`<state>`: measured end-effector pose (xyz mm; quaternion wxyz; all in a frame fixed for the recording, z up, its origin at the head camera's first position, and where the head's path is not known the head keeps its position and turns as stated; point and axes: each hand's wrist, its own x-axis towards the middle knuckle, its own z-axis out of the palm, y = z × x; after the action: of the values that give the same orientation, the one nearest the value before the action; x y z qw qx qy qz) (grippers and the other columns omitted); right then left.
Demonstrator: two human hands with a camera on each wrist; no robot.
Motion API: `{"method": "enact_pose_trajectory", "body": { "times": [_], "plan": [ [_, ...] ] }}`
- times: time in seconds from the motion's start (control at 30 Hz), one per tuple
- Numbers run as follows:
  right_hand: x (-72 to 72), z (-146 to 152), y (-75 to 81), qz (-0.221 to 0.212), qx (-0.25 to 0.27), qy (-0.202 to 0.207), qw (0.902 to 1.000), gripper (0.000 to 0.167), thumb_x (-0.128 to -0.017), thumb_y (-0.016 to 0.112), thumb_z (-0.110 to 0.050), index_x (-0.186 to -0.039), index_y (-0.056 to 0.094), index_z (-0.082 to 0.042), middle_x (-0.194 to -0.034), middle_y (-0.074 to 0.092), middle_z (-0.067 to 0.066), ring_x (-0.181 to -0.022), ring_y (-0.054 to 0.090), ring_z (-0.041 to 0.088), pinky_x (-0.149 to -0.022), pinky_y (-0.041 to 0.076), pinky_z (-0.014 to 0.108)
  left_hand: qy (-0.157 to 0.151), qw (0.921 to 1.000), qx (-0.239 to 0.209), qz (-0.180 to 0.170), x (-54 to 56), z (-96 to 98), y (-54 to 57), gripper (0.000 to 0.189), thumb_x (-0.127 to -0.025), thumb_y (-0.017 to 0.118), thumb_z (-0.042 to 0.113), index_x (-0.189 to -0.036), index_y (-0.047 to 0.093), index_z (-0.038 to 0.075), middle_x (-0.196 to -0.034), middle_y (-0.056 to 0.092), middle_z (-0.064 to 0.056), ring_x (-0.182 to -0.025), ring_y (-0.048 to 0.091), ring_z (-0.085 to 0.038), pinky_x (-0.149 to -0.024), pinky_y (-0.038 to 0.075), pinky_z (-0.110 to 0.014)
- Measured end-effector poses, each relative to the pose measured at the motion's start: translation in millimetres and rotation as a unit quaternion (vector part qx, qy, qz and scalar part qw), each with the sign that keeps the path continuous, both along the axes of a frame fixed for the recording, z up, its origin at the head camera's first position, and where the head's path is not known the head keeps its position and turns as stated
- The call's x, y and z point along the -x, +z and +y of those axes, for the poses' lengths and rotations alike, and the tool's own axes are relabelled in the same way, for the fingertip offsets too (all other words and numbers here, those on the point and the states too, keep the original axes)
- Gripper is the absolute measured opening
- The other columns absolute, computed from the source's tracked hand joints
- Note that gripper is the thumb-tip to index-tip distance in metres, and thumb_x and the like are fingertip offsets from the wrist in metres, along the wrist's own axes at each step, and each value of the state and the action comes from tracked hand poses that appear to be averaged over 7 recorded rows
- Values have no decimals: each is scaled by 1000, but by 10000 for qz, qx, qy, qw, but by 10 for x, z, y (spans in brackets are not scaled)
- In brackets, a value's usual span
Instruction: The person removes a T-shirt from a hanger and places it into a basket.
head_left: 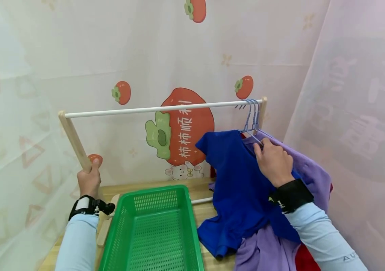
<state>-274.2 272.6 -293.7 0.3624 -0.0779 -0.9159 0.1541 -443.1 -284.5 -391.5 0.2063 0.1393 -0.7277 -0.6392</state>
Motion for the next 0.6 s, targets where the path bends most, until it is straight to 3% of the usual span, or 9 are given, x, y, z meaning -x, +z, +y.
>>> {"method": "enact_pose_trajectory", "body": {
  "times": [0.13,0.23,0.37,0.5,0.57,0.6],
  "plan": [
    [119,-145,49,461,60,64,9989,35,-110,55,-34,-93,67,-5,-72,64,18,-67,66,44,-51,45,52,339,9990,301,-24,-21,-24,-74,61,-102,52,59,-59,43,18,-55,35,9,-57,37,-13,-54,32,-33],
    [65,-252,231,804,67,56,9967,36,-110,55,-35,-97,71,-5,-77,69,20,-69,67,46,-53,46,56,354,9985,412,-13,-34,-7,-79,61,-104,51,59,-61,41,17,-57,33,9,-58,36,-14,-55,32,-33],
    [-202,-366,512,1115,267,38,9934,39,-110,54,-40,-104,74,-8,-86,73,20,-77,69,48,-58,44,60,181,9981,586,83,-7,10,-19,60,-105,50,59,-64,44,16,-57,35,9,-58,38,-13,-55,34,-32],
    [-566,-406,529,1137,226,66,9932,38,-109,56,-42,-102,74,-9,-76,66,15,-67,63,41,-50,34,48,-64,9963,844,158,22,34,16,50,-104,54,57,-76,52,16,-61,44,10,-60,43,-11,-57,38,-30],
    [-755,-410,450,1069,119,103,9941,35,-108,59,-40,-101,74,-9,-69,61,12,-60,58,33,-48,29,40,94,9938,948,572,-22,46,27,34,-102,62,49,-92,54,17,-76,48,12,-70,45,-7,-66,39,-26],
    [-849,-406,394,1015,56,121,9947,33,-107,61,-39,-101,75,-10,-67,60,10,-58,56,30,-47,27,37,286,9910,876,972,-59,54,32,29,-100,66,42,-100,54,15,-84,49,11,-77,46,-7,-72,38,-24]
  ]
}}
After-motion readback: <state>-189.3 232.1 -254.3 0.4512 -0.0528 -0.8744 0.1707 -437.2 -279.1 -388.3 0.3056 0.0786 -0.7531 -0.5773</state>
